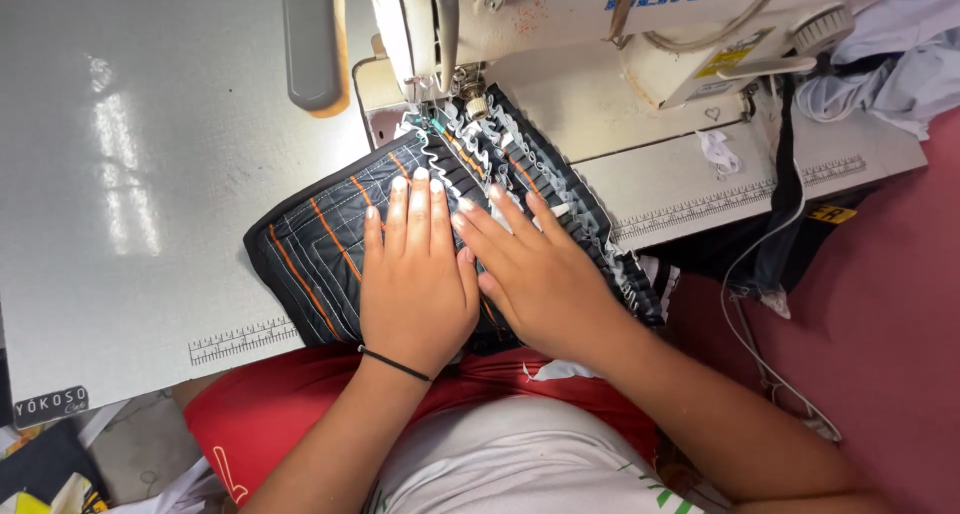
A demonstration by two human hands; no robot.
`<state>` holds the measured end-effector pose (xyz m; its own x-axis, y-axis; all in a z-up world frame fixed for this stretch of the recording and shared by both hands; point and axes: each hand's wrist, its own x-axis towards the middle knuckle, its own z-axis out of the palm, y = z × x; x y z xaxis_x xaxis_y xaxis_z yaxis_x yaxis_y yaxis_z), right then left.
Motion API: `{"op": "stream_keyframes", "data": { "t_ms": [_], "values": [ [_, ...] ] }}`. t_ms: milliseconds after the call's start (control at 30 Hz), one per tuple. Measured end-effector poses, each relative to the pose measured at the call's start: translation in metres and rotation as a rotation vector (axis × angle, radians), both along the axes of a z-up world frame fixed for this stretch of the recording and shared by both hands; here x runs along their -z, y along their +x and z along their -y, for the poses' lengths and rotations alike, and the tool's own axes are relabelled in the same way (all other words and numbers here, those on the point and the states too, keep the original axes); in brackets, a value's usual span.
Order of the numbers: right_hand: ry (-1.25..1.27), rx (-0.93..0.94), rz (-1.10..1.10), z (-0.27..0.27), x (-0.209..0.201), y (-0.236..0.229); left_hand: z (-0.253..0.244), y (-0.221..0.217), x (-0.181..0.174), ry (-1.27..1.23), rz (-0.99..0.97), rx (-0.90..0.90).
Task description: Sewing decorative ruffles onto a quilted fabric base using an industrial sewing machine.
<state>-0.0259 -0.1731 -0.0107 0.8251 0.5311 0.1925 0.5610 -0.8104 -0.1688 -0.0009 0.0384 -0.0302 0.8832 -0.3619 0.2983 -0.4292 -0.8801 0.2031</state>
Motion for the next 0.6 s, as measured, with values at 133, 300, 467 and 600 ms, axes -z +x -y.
{"op": "stream_keyframes", "data": {
  "t_ms": [133, 300, 467, 600],
  "values": [
    [-0.042, 0.083, 0.084, 0.061, 0.005, -0.007, 0.0, -0.001, -0.008, -0.014, -0.01, 0.018],
    [0.056, 0.504, 0.276, 0.109, 0.013, -0.036, 0.003, 0.0, -0.009, 0.03, 0.045, 0.008],
    [0.234, 0.009, 0.233, 0.047, 0.061, -0.115, -0.001, 0.002, -0.005, 0.051, 0.095, 0.037],
    [0.454, 0.093, 0.439, 0.104, 0.115, -0.145, -0.003, 0.002, 0.0, 0.035, 0.139, 0.05]
  ]
}}
